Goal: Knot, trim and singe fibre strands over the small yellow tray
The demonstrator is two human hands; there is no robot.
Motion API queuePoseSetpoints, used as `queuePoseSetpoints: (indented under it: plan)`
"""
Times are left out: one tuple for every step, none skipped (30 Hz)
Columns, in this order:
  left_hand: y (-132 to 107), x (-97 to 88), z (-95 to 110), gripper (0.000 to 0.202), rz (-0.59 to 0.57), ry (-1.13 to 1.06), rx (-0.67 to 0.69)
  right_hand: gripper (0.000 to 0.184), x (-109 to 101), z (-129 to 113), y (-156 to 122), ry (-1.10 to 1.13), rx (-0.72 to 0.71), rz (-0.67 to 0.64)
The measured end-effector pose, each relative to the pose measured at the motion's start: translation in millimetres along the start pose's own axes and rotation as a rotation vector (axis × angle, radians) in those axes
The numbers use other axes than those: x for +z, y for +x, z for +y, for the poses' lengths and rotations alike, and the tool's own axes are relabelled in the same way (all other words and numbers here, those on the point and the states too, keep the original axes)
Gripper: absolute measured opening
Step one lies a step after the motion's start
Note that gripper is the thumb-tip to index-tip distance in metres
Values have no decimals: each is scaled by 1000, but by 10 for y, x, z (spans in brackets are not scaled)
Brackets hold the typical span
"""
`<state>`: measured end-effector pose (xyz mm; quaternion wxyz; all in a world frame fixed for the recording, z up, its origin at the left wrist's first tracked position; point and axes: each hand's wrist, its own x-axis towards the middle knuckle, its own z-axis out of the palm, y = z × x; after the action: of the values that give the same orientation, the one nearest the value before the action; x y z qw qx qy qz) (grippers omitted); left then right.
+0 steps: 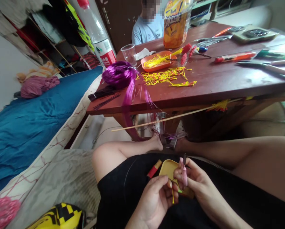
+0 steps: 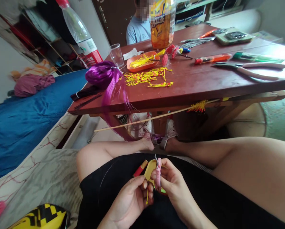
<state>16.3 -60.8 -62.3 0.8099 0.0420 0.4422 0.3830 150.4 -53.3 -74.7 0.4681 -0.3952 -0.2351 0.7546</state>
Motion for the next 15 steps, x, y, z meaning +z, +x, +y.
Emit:
queuePoseSetpoints:
  plan:
    - [-3, -1, -7, 23, 4, -9, -16, 25, -9, 17, 8, 10, 1, 3]
    - [-7, -2, -14, 23, 6, -18, -31, 25, -20, 35, 14, 17, 8, 6]
    - [-10, -5, -21, 23, 3, -27, -44, 24, -32, 52, 17, 25, 19, 12]
    - [-12, -8, -28, 23, -5, -34, -51, 24, -43, 69, 17, 34, 32, 21]
    - [-12, -13, -33, 23, -13, -39, -54, 24, -51, 85, 16, 48, 45, 31]
    - [-11, -18, -39, 23, -24, -42, -54, 24, -55, 98, 15, 63, 54, 43]
    - [-7, -25, -43, 22, -34, -44, -51, 25, -55, 108, 15, 78, 61, 54]
    - [-3, -32, -48, 22, -46, -45, -47, 26, -51, 114, 17, 95, 62, 63]
    - [2, -39, -52, 21, -59, -46, -49, 27, -43, 116, 19, 109, 58, 71]
    - [7, -45, -56, 21, -73, -47, -53, 29, -35, 114, 23, 120, 53, 76]
    - [11, -51, -60, 20, -86, -50, -57, 29, -27, 109, 28, 126, 51, 80]
    - [15, -57, -64, 20, -94, -55, -61, 30, -22, 101, 32, 126, 55, 83]
    - [19, -62, -68, 20, -99, -62, -62, 30, -23, 92, 34, 121, 61, 88]
    - [24, -66, -69, 20, -98, -72, -59, 29, -31, 83, 33, 112, 70, 97]
    - [31, -72, -69, 21, -95, -82, -54, 29, -48, 77, 27, 102, 81, 107]
